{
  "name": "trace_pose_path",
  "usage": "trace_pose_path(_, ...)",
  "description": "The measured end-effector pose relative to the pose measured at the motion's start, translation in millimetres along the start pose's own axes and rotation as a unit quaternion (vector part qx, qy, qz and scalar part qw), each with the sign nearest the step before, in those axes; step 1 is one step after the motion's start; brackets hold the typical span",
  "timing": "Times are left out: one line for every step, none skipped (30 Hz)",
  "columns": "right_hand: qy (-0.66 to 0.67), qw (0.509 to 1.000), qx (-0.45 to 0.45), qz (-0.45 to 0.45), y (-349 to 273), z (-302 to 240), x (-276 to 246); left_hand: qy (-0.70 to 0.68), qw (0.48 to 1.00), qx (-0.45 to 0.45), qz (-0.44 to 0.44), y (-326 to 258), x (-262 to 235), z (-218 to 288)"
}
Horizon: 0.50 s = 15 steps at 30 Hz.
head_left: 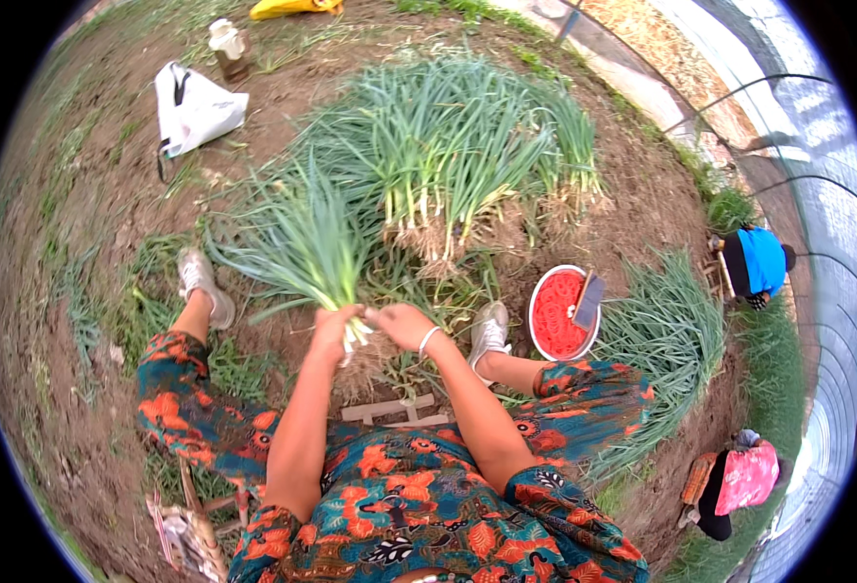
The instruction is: The person sits on a low stool in a greenhouse and trims the roots and lower stems of harvested green onions by hand. They hold a bunch of onions, pull off the unwanted parts, and place the cleaned onions into a pile on the ground.
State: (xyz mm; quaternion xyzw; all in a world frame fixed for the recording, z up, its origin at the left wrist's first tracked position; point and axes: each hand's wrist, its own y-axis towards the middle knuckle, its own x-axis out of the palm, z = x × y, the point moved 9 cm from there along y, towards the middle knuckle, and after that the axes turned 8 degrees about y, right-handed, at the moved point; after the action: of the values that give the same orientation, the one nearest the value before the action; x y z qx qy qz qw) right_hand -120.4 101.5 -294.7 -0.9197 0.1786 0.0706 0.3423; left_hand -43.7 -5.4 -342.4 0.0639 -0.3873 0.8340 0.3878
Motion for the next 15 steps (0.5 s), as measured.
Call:
trace_pose_path(0.006,0.988,-0.031,0.153,1,-1,-44,0.016,1.0,0.017,0.011,0,-3,16)
trace_pose_path(0.036,0.959,-0.058,0.276,-2,1,-80,0.016,0.998,0.059,0.002,0,-5,36)
trace_pose_path(0.046,0.905,-0.137,0.401,-13,-4,-118,0.049,0.998,0.04,0.01,2,-11,44)
trace_pose_path(0.069,0.845,-0.184,0.497,-22,-2,-151,0.055,0.996,0.071,-0.01,5,-12,59)
trace_pose_path(0.061,0.812,-0.18,0.552,-20,3,-174,0.053,0.996,0.066,-0.028,9,-14,63)
trace_pose_path(0.058,0.78,-0.177,0.598,-18,8,-190,0.042,0.999,0.014,-0.009,15,-20,53)
trace_pose_path(0.017,0.817,-0.126,0.563,1,14,-198,0.021,1.0,-0.018,-0.001,21,-23,44)
trace_pose_path(-0.024,0.849,-0.072,0.524,18,21,-202,-0.002,0.999,-0.044,0.0,25,-25,33)
trace_pose_path(-0.064,0.873,-0.015,0.483,32,27,-206,-0.007,0.995,-0.093,-0.033,25,-23,16)
trace_pose_path(-0.025,0.868,-0.03,0.495,34,28,-212,0.016,0.995,-0.094,0.002,27,-29,4)
trace_pose_path(0.015,0.861,-0.041,0.507,33,29,-214,0.001,0.995,-0.097,-0.022,26,-25,-6)
trace_pose_path(0.05,0.858,-0.019,0.51,33,33,-214,0.011,0.993,-0.117,0.0,27,-29,-15)
trace_pose_path(0.116,0.806,-0.119,0.568,16,24,-212,-0.019,0.994,-0.108,-0.021,30,-23,-16)
trace_pose_path(0.173,0.814,-0.175,0.526,19,16,-203,-0.032,0.993,-0.112,-0.008,29,-22,-22)
trace_pose_path(0.239,0.818,-0.208,0.479,21,12,-192,-0.051,0.992,-0.12,-0.006,27,-18,-27)
